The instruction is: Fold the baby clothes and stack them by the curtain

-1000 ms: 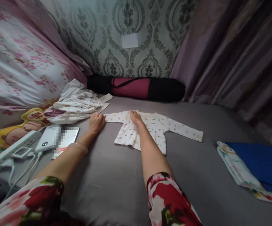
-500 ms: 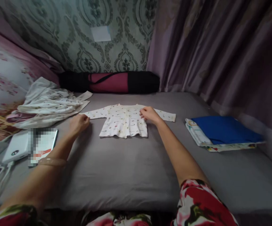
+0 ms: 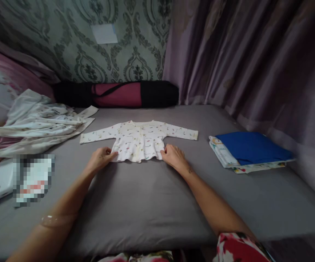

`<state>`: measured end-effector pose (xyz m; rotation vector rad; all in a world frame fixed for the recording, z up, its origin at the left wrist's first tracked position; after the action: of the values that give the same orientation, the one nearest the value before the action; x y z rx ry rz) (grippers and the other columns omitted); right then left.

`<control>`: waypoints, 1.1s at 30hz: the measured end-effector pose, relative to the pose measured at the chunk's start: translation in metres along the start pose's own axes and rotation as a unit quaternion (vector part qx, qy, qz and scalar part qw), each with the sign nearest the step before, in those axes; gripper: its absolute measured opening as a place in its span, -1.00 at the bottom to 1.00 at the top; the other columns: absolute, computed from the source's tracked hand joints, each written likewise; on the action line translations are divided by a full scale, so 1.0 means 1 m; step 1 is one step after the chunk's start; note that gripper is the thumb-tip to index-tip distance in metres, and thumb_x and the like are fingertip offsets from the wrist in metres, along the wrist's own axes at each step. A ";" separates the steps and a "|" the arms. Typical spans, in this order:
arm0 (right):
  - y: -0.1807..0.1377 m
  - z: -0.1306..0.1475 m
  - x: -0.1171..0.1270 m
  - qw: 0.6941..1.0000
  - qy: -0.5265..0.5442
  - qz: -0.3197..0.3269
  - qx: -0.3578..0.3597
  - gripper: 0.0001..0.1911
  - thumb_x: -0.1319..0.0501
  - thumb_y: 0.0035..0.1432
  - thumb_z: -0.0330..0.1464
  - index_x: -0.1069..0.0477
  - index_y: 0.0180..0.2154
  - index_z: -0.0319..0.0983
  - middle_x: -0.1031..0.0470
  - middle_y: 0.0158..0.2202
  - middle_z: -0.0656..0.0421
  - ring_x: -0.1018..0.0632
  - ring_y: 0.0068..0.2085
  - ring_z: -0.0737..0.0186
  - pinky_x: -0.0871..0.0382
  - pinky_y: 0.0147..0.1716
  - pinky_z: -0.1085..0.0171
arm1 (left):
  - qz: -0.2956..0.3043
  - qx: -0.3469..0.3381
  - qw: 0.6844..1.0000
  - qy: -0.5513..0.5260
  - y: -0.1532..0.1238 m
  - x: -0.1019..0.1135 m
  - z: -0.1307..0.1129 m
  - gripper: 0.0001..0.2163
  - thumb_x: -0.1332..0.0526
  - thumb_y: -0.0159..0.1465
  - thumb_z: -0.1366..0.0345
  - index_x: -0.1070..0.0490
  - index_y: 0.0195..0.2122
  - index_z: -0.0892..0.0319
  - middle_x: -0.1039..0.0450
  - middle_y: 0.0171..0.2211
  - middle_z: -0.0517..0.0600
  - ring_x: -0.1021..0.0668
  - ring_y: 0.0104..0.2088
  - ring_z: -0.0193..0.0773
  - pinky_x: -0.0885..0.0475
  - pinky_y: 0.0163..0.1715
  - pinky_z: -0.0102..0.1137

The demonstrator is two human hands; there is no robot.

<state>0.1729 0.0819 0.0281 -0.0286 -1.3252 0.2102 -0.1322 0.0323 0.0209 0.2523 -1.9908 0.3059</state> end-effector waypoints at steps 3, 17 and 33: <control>-0.009 0.009 -0.001 1.000 -0.013 -0.012 -0.001 -0.74 -0.03 0.30 -0.24 -0.42 -0.18 -0.20 -0.56 -0.15 0.05 -0.55 -0.15 0.09 -0.23 -0.32 0.27 | 0.006 -0.003 1.000 -0.022 -0.005 -0.001 0.000 -0.71 -0.15 0.16 0.05 -0.43 -0.37 0.19 -0.53 -0.39 0.07 -0.52 -0.34 -0.15 -0.26 -0.42 -0.40; -0.009 -0.002 0.010 0.997 -0.065 0.028 0.000 -0.72 0.03 0.37 -0.27 -0.33 -0.01 -0.22 -0.55 -0.18 0.00 -0.55 -0.13 0.03 -0.25 -0.28 0.23 | -0.015 -0.028 0.996 -0.083 -0.010 -0.002 0.024 -0.71 -0.13 0.24 0.07 -0.31 -0.11 0.12 -0.44 -0.41 -0.05 -0.48 -0.34 -0.19 -0.27 -0.37 -0.39; -0.006 0.017 0.013 0.985 -0.139 -0.057 0.079 -0.67 0.08 0.32 -0.42 -0.37 -0.03 -0.33 -0.43 -0.01 -0.15 -0.46 0.02 -0.07 -0.29 -0.05 0.07 | -0.149 -0.245 0.957 0.041 -0.024 -0.004 -0.005 -0.71 -0.04 0.35 0.25 -0.34 0.06 0.16 -0.41 0.02 0.18 -0.44 0.03 -0.03 -0.34 0.04 -0.14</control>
<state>0.1601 0.0762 0.0455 0.2164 -1.5800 0.2272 -0.1188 0.0111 0.0213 0.2116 -1.8472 -0.3649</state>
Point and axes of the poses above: each hand's wrist, its own y-axis towards the middle knuckle, its own x-axis out of the back of the hand, z = x × y, the point moved 2 cm from there along y, towards the middle knuckle
